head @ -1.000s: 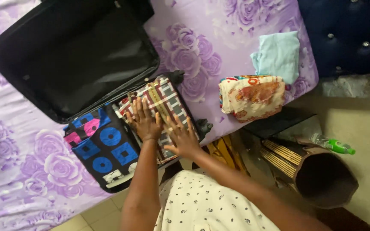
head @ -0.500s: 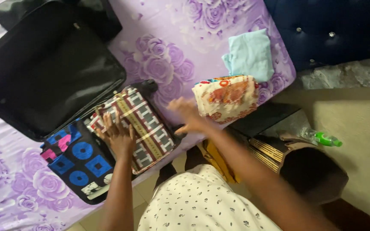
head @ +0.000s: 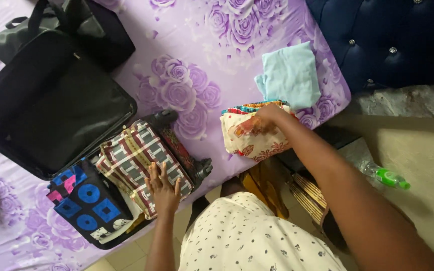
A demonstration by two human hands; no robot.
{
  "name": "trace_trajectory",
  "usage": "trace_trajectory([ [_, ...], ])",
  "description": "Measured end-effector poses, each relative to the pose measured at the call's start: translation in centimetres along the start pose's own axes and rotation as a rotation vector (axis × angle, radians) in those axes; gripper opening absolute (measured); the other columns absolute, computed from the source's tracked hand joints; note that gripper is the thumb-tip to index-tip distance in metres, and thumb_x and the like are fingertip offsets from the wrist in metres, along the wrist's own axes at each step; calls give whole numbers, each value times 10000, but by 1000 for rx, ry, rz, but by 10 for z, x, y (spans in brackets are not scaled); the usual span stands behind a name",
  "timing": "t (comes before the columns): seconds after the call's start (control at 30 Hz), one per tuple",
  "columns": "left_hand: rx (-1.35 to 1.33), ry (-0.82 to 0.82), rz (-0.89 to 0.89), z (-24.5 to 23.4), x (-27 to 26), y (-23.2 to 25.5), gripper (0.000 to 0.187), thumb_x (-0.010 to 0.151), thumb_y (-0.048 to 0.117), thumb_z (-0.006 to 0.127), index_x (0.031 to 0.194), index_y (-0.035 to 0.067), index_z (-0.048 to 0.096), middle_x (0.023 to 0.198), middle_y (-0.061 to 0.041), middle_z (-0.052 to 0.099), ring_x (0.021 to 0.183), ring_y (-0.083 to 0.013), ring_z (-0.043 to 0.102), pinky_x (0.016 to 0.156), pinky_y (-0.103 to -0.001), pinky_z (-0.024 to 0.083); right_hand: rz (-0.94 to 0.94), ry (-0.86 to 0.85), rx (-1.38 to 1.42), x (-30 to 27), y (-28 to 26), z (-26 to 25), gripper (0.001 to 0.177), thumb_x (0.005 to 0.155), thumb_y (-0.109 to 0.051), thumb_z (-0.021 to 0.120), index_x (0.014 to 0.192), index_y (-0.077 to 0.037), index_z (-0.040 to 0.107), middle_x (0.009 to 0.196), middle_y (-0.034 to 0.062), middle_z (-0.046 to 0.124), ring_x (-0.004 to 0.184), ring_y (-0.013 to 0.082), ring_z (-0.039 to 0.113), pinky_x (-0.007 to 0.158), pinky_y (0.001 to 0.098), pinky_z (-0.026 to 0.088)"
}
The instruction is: Packing clothes and various textiles into a suitcase on a bed.
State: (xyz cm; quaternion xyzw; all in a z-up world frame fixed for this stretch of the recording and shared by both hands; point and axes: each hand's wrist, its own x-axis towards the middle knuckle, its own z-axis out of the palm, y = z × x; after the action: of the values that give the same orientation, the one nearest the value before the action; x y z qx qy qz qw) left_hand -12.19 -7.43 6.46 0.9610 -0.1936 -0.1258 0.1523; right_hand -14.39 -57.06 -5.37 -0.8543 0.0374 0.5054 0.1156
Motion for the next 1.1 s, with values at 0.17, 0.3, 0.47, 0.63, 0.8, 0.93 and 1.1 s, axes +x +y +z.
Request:
trace_trajectory([
  [0.17, -22, -80, -54, 2, 4, -4, 770, 946, 488, 610, 1599, 242, 283, 1726, -76, 106, 1600, -266, 71, 1276, -513, 34, -427, -91, 493, 4, 0, -51, 633, 723, -179, 877, 1340, -181, 736, 1169, 38, 776, 1008, 196, 720, 892, 371, 553],
  [0.3, -26, -99, -64, 4, 4, -2, 764, 951, 501, 609, 1594, 258, 276, 1726, -73, 102, 1603, -260, 57, 1278, -506, 20, -600, 54, 1034, 21, 21, -99, 629, 736, -49, 845, 1338, -109, 674, 1247, 36, 707, 1088, 173, 653, 989, 383, 534],
  [0.47, 12, -163, -106, 8, 6, -7, 791, 941, 528, 588, 1603, 284, 231, 1723, -54, 60, 1594, -243, 26, 1277, -499, 8, -427, 248, 1588, 82, 24, -123, 626, 800, -71, 900, 1363, 21, 643, 1178, 148, 622, 964, 261, 555, 858, 460, 463],
  [0.63, 0, -163, -114, 11, 6, -8, 781, 947, 558, 565, 1602, 290, 235, 1724, -50, 45, 1597, -239, 5, 1277, -499, -6, -143, 711, 1285, 196, 45, -43, 989, 600, -231, 941, 1414, -37, 412, 1254, 146, 622, 1090, 339, 633, 921, 503, 544],
  [0.8, -30, -169, -88, 13, 3, -13, 769, 954, 562, 552, 1603, 286, 245, 1726, -50, 39, 1597, -247, -7, 1271, -498, -27, 37, 1154, 766, 137, 39, -14, 1234, 671, -402, 1019, 1492, 74, 230, 1355, 340, 465, 1232, 510, 474, 1023, 551, 401],
  [0.93, -28, -177, -77, 12, 4, -17, 785, 958, 571, 551, 1613, 277, 234, 1725, -59, 33, 1592, -250, -1, 1260, -500, -27, -18, 874, 503, 38, 19, -11, 955, 735, -529, 937, 1413, -64, 451, 1409, 191, 532, 1324, 376, 480, 1101, 510, 381],
  [1.1, -19, -166, -77, 12, 5, -15, 784, 959, 563, 555, 1615, 270, 242, 1728, -60, 42, 1596, -246, 9, 1267, -491, -18, -106, 543, 58, 31, 36, 17, 1222, 430, -501, 1006, 1396, 41, 490, 1408, 259, 531, 1303, 439, 480, 1022, 558, 404],
])
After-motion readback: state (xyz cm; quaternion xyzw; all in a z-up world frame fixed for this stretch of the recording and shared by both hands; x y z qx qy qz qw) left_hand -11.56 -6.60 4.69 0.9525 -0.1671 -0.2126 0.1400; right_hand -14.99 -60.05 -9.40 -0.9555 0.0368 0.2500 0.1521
